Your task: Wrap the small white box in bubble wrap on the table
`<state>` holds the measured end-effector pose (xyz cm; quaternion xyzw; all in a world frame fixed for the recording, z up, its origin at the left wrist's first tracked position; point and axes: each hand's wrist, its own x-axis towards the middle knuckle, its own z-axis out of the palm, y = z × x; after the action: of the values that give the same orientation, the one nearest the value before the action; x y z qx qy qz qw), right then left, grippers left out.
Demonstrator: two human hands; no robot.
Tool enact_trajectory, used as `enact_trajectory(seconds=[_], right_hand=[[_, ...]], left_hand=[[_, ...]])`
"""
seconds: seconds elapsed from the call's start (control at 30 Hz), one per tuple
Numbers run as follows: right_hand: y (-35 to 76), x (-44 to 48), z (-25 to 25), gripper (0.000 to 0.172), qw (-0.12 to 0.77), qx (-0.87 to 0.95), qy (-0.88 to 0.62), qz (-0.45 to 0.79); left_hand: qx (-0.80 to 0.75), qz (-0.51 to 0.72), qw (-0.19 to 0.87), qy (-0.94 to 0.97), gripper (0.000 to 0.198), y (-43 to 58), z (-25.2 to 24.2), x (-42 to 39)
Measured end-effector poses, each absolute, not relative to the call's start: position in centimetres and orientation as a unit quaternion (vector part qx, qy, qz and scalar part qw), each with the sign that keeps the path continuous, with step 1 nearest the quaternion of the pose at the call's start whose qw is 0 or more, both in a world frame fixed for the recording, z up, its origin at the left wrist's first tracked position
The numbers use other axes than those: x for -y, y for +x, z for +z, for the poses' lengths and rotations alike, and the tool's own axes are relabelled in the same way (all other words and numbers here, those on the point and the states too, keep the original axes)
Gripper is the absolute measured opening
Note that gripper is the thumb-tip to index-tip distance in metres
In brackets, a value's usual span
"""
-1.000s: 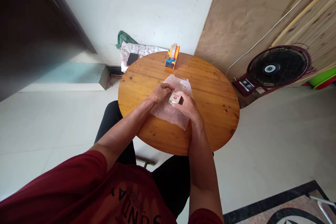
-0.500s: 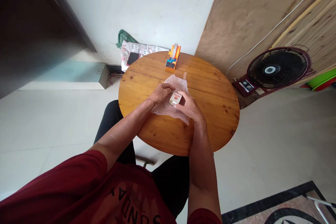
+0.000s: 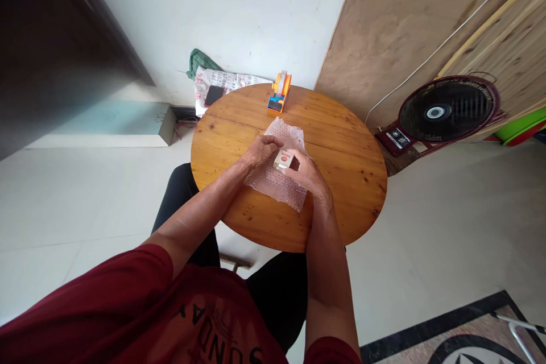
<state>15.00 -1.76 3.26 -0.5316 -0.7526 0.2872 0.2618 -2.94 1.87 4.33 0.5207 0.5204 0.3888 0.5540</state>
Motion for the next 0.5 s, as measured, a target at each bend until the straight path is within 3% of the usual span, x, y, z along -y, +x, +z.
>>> enact_trajectory(seconds=[0.5], right_hand=[[15.03, 1.78, 3.18, 0.051, 0.264, 0.751, -0.526, 0.299]], left_hand=[[-0.521, 0.385, 0.545, 0.533, 0.024, -2.90, 4.12, -2.06]])
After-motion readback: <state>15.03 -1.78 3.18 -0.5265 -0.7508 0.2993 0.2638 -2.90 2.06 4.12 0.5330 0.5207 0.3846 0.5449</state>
